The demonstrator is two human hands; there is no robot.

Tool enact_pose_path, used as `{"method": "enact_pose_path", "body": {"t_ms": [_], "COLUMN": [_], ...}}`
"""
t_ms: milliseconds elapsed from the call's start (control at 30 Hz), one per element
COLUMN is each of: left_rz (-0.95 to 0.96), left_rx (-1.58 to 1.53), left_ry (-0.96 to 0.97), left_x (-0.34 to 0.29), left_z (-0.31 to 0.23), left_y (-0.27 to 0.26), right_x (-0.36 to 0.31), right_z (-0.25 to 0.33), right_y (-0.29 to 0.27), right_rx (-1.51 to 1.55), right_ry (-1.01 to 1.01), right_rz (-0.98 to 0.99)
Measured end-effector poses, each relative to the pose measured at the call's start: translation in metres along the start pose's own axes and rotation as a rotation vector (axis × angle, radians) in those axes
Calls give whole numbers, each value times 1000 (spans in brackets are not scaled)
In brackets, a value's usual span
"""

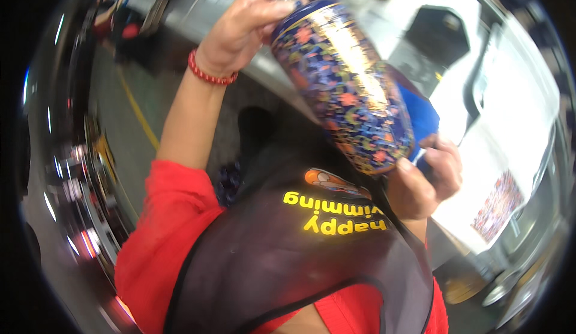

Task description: The person applies decorative stickers to cylindrical blue containers. They pick up a container, place a sticker on its surface, smooth it with a tool, and rotate the container to cover the entire surface. The process is repeated for multiple containers.

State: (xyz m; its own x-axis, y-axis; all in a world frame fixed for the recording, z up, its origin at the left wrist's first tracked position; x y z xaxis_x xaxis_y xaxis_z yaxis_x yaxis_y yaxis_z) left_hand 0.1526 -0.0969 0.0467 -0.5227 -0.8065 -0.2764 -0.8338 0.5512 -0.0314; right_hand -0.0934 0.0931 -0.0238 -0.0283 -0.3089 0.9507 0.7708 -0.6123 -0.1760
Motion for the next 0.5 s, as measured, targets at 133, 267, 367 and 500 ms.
{"method": "enact_pose_path", "body": {"t_ms": [133,267,367,500], "left_rz": [-57,-385,-715,-1160], "left_rx": [-90,0,126,369], "left_ry": [113,285,376,292], "left_x": [-55,-169,-274,-400], "left_z": [-22,-28,-11,25], "left_y": [-32,-60,-74,-86], "right_x": [32,45,60,53], "right_z": [0,20,55,129], "right_y": [17,66,117,207], "right_rx": [30,201,279,580], "right_ry": [-188,-314,-480,-590], "right_rz": [199,179,223,303]}}
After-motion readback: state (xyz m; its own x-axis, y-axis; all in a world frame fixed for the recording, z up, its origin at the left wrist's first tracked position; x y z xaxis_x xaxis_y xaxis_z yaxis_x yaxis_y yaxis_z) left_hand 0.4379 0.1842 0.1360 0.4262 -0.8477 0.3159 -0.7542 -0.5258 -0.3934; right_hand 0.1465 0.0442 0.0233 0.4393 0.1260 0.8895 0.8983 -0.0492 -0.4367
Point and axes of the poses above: each hand's wrist, its own x-axis towards the middle knuckle, its own y-axis out of the palm, z = x × y, the point moved 3 cm from there along x, towards the middle knuckle, and after that the axes turned 15 degrees about -y, right-handed, at the moved point
